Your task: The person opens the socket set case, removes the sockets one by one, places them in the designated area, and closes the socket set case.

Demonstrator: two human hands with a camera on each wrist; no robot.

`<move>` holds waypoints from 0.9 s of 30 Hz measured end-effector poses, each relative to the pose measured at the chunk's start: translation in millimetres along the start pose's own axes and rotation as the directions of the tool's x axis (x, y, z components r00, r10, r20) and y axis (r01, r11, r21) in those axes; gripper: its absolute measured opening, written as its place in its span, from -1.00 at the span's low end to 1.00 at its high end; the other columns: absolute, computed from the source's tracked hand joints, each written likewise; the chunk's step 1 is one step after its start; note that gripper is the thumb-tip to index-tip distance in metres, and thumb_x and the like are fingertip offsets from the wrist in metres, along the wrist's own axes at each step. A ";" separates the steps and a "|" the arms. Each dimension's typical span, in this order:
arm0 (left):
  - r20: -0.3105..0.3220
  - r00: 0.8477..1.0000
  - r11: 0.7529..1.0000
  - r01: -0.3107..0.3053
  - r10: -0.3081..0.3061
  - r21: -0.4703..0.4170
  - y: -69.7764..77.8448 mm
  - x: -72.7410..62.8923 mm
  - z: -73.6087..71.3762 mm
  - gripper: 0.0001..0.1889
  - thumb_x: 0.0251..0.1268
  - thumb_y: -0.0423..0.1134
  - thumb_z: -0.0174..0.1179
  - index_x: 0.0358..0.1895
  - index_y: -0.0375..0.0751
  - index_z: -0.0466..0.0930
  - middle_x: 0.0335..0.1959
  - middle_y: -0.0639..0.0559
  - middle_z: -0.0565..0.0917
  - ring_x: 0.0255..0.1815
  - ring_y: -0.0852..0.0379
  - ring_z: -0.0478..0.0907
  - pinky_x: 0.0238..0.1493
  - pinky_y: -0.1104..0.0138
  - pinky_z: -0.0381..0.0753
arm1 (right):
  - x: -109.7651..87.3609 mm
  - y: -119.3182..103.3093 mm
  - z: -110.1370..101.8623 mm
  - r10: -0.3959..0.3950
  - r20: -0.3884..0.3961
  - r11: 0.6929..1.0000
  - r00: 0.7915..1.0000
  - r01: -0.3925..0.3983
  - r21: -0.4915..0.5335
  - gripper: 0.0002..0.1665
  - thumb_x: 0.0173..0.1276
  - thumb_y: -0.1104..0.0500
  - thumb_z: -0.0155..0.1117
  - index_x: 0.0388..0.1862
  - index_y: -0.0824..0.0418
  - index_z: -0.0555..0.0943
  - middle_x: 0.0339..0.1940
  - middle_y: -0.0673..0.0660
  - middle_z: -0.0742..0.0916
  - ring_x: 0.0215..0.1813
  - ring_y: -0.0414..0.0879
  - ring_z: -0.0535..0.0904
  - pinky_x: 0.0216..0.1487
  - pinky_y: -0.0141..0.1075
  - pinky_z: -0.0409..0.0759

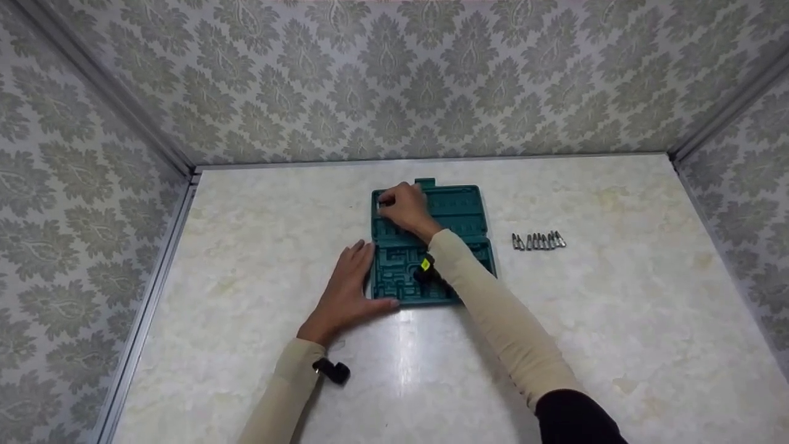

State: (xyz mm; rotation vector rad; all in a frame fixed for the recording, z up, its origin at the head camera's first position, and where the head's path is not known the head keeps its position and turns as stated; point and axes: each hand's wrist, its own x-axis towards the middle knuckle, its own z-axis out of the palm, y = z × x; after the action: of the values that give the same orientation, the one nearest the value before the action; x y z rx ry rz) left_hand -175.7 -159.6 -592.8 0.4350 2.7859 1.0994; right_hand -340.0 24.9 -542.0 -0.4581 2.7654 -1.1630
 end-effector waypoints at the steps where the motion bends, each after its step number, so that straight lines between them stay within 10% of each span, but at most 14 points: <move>1: 0.000 1.000 1.000 -0.002 0.002 -0.001 0.1 -0.3 -0.7 0.41 0.06 0.63 0.42 0.86 0.07 -0.11 0.86 -0.02 -0.05 0.86 -0.15 -0.24 0.76 -0.20 -0.01 | 0.0 -0.6 1.1 0.014 -0.010 1.000 1.000 -0.014 0.021 -0.66 0.54 0.15 0.50 0.21 0.22 0.85 0.16 0.14 0.85 0.30 0.08 0.61 0.60 0.12 0.29; 17: -0.010 0.999 0.999 -0.030 0.030 -0.014 0.2 -0.7 -0.3 0.40 0.09 0.60 0.44 0.85 0.01 -0.10 0.86 -0.05 -0.03 0.86 -0.17 -0.24 0.76 -0.20 -0.04 | -7.3 7.4 13.2 -0.063 -0.174 0.985 0.983 0.090 0.151 -0.78 0.59 0.14 0.48 0.06 0.23 0.85 0.04 0.17 0.79 0.16 0.07 0.59 0.43 0.00 0.39; 27: -0.019 1.000 1.000 0.001 -0.001 -0.001 0.4 -0.2 1.4 0.40 0.05 0.64 0.42 0.86 0.10 -0.08 0.86 0.02 -0.02 0.86 -0.11 -0.23 0.76 -0.19 0.00 | -30.2 15.2 -24.5 -0.150 -0.146 0.917 0.978 0.193 0.348 -0.76 0.59 0.16 0.48 0.06 0.30 0.82 0.05 0.15 0.79 0.17 0.08 0.66 0.35 -0.01 0.59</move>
State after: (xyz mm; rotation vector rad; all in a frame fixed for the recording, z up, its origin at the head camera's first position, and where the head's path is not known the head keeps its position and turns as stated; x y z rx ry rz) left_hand -175.2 -158.4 -593.6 0.4258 2.8018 1.1107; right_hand -320.2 61.1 -536.2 -0.6157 2.5523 -1.7492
